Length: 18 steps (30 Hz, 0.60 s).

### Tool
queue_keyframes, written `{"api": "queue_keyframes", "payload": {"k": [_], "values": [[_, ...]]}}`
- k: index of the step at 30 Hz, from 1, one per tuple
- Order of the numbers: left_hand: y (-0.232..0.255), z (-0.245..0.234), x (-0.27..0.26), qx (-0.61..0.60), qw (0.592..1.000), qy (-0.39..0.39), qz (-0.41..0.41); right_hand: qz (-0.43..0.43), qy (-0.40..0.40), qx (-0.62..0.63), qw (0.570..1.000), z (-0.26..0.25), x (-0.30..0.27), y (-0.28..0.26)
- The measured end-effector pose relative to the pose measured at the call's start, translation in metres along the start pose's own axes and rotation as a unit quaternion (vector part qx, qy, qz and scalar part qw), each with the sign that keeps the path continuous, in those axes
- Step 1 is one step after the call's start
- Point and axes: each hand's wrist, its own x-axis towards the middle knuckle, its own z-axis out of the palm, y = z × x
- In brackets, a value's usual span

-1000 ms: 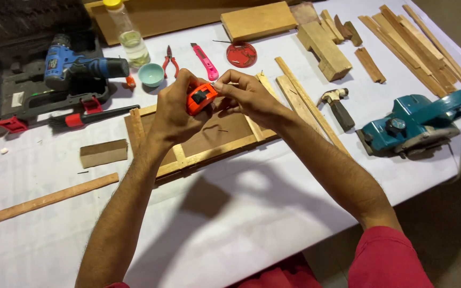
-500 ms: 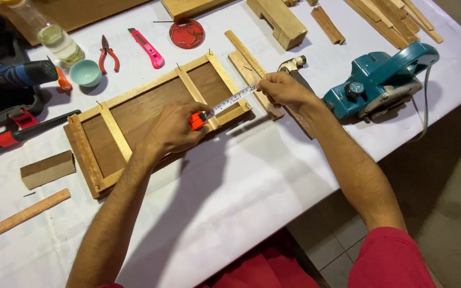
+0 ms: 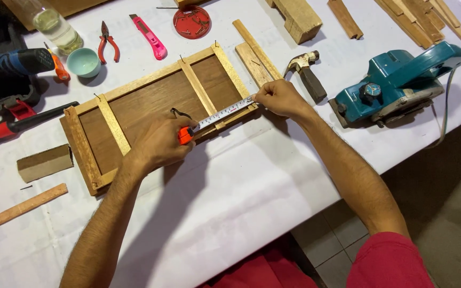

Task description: Measure, mark, and assemble small wooden frame components using various tools.

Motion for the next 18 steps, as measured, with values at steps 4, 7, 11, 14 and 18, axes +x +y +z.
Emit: {"api": "queue_keyframes", "payload": {"k": [4,7,11,14,18], "values": [[0.007,0.006,0.004,0.012,1.0,-0.014,-0.024,0.041,-0.015,0.009,0.999,-0.001,0.0,-0.003],[0.012,0.01,0.006,0.042,0.993,-0.068,-0.088,0.054,-0.018,0.018,0.998,-0.002,0.001,-0.002],[0.015,0.015,0.005,0.066,0.988,-0.084,-0.11,-0.105,0.061,-0.043,0.992,-0.001,0.01,0.004],[0.013,0.019,0.005,0.076,0.988,-0.079,-0.112,-0.31,0.087,-0.09,0.943,0.005,0.004,-0.01],[0.009,0.028,0.003,0.081,0.99,-0.058,-0.099,-0.354,-0.043,-0.138,0.924,0.012,-0.002,-0.027]]}}
